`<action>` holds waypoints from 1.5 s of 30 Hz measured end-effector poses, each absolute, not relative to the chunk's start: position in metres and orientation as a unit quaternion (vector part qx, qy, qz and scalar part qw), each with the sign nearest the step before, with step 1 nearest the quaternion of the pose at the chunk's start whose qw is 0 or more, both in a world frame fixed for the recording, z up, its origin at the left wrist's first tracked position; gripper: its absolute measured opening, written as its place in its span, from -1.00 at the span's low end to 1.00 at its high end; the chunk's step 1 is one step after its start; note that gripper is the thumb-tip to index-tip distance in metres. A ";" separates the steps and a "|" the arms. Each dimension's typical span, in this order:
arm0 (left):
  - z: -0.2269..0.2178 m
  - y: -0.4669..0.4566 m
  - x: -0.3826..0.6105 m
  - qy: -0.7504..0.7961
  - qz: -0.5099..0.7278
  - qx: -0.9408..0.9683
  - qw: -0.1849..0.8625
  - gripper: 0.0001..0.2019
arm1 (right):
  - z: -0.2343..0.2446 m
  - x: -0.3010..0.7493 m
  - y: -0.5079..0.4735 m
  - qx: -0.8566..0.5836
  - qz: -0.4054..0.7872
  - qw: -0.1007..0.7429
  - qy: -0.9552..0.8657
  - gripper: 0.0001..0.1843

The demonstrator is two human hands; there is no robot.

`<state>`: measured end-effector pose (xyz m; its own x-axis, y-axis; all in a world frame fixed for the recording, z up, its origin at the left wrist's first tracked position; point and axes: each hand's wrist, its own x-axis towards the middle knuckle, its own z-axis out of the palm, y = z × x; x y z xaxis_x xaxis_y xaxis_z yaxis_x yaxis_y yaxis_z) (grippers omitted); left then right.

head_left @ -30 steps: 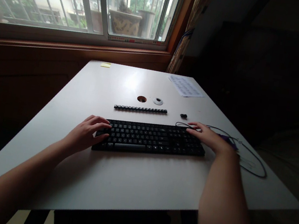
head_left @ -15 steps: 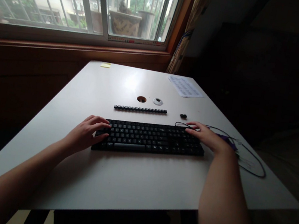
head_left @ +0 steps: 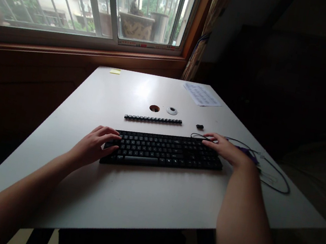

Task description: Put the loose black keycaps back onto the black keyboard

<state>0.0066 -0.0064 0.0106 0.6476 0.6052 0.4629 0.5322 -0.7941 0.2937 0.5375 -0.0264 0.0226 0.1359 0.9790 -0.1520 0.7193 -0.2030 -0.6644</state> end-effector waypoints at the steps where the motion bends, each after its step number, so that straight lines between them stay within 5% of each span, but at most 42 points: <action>1: 0.011 -0.006 0.007 0.314 0.279 0.905 0.066 -0.77 | 0.022 0.538 -0.026 -0.719 0.291 0.224 -0.590 -0.37; 45: 0.011 -0.007 0.008 0.320 0.279 0.903 0.070 -0.78 | 0.016 0.544 -0.024 -0.712 0.289 0.226 -0.599 -0.41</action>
